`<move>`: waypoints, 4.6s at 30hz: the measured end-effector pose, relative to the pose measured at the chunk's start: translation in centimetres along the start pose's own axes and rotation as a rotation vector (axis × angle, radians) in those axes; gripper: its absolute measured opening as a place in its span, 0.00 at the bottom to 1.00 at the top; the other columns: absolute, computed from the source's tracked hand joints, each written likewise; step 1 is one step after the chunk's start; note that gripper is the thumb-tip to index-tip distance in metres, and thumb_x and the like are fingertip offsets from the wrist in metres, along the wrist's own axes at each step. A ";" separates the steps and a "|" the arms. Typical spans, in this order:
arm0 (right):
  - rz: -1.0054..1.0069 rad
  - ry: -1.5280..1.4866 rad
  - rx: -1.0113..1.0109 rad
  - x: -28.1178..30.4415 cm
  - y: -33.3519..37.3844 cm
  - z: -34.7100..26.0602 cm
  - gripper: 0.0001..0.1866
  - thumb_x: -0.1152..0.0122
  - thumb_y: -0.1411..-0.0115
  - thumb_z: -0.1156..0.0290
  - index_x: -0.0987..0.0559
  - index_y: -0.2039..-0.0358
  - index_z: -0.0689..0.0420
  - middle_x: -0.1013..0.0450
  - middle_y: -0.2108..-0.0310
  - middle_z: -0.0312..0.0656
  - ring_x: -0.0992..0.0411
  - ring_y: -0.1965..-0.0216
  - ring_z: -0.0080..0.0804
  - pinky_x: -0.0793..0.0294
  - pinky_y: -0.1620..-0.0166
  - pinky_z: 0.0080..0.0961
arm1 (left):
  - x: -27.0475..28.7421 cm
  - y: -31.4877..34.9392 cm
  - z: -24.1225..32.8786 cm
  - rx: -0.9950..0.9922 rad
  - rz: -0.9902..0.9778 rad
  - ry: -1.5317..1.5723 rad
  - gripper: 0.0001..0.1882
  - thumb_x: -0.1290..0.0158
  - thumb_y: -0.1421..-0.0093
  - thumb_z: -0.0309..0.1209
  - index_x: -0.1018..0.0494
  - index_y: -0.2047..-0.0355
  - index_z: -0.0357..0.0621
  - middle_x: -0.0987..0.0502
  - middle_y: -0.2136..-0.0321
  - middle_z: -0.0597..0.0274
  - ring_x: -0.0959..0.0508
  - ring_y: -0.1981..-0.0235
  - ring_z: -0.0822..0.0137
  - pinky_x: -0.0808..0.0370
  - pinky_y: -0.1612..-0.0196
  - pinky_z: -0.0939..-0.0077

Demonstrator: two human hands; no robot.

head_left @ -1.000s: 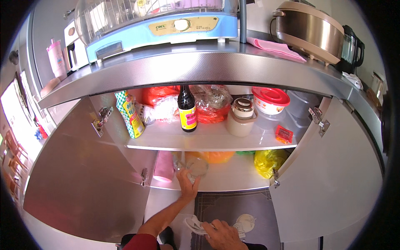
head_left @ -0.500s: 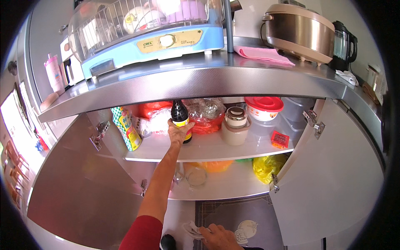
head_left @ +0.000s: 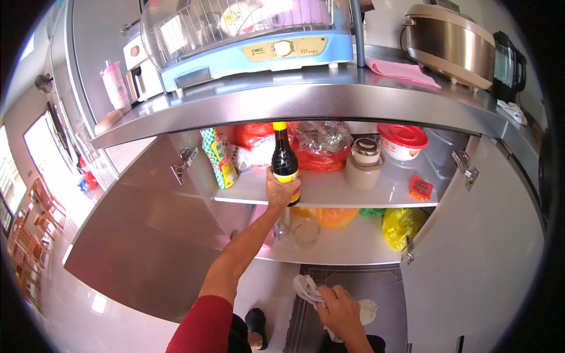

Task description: The person wipes various items inside a kitchen cabinet using a white cloth. They clean a pink roll, a silver foil bag, a glass bowl, a dark bottle, a green and white carton, and a small plastic bag, placing each item back on the shelf after wiping.

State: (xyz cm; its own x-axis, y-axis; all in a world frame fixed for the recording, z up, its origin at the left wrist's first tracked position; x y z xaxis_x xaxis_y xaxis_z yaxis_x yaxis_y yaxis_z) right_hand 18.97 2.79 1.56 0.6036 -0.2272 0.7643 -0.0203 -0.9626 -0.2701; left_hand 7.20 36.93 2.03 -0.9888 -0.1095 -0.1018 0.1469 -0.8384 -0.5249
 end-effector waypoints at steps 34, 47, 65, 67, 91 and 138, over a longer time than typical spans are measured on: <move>0.115 -1.265 -0.061 -1.0 -3.0 0.2 0.18 0.58 0.40 0.67 0.29 0.55 0.65 0.29 0.63 0.39 0.33 0.62 0.23 0.36 0.55 0.19 | 7.5 27.1 13.8 0.521 -0.907 0.271 0.34 0.35 0.61 0.24 0.37 0.52 0.43 0.28 0.60 0.65 0.29 0.60 0.73 0.31 0.54 0.73; 0.421 -0.481 0.195 -1.6 1.1 -6.4 0.41 0.41 0.56 0.82 0.49 0.42 0.66 0.45 0.46 0.49 0.43 0.46 0.39 0.46 0.42 0.31 | 9.1 24.0 11.4 0.469 -0.560 0.339 0.38 0.36 0.56 0.28 0.42 0.46 0.39 0.30 0.54 0.62 0.32 0.54 0.74 0.36 0.51 0.78; 0.167 -1.366 -0.055 1.6 -2.7 -3.6 0.29 0.41 0.55 0.81 0.34 0.49 0.63 0.30 0.61 0.41 0.32 0.58 0.26 0.33 0.54 0.21 | 8.5 27.2 13.8 0.631 -1.012 0.409 0.30 0.34 0.62 0.29 0.31 0.56 0.42 0.26 0.60 0.65 0.29 0.59 0.75 0.33 0.51 0.74; 0.214 -1.166 0.016 1.8 -2.6 -4.8 0.28 0.40 0.52 0.78 0.37 0.49 0.63 0.31 0.61 0.40 0.32 0.59 0.26 0.33 0.55 0.22 | 8.5 26.7 13.0 0.482 -0.927 0.436 0.40 0.33 0.60 0.29 0.40 0.47 0.42 0.31 0.53 0.64 0.33 0.52 0.74 0.37 0.47 0.74; 0.725 -0.559 0.187 6.1 -0.7 -4.0 0.10 0.42 0.55 0.82 0.25 0.69 0.61 0.28 0.67 0.43 0.29 0.73 0.25 0.31 0.69 0.18 | 8.4 27.4 12.9 0.209 -0.792 -0.274 0.39 0.34 0.66 0.35 0.38 0.54 0.38 0.27 0.63 0.53 0.26 0.61 0.64 0.31 0.55 0.72; -0.030 -1.428 0.236 2.6 -2.3 -6.9 0.31 0.39 0.61 0.79 0.35 0.52 0.65 0.28 0.65 0.50 0.30 0.66 0.26 0.31 0.60 0.21 | 11.2 25.7 11.9 0.760 -1.462 0.398 0.46 0.31 0.67 0.28 0.41 0.46 0.43 0.28 0.55 0.62 0.30 0.53 0.68 0.34 0.49 0.70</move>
State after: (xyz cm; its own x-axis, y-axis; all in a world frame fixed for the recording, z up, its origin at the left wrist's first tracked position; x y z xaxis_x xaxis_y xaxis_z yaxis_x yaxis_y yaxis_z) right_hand 15.12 3.36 8.17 0.8692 0.2665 -0.4165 0.0508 -0.8860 -0.4608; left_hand -0.45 7.81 -2.57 -0.1904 0.9637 -0.1870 -0.9784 -0.1706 0.1169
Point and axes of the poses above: each hand's wrist, its own y-axis away from the middle knuckle, its own x-axis out of the back of the hand, z = x × y, the point moved 2 cm from there along -y, towards the middle knuckle
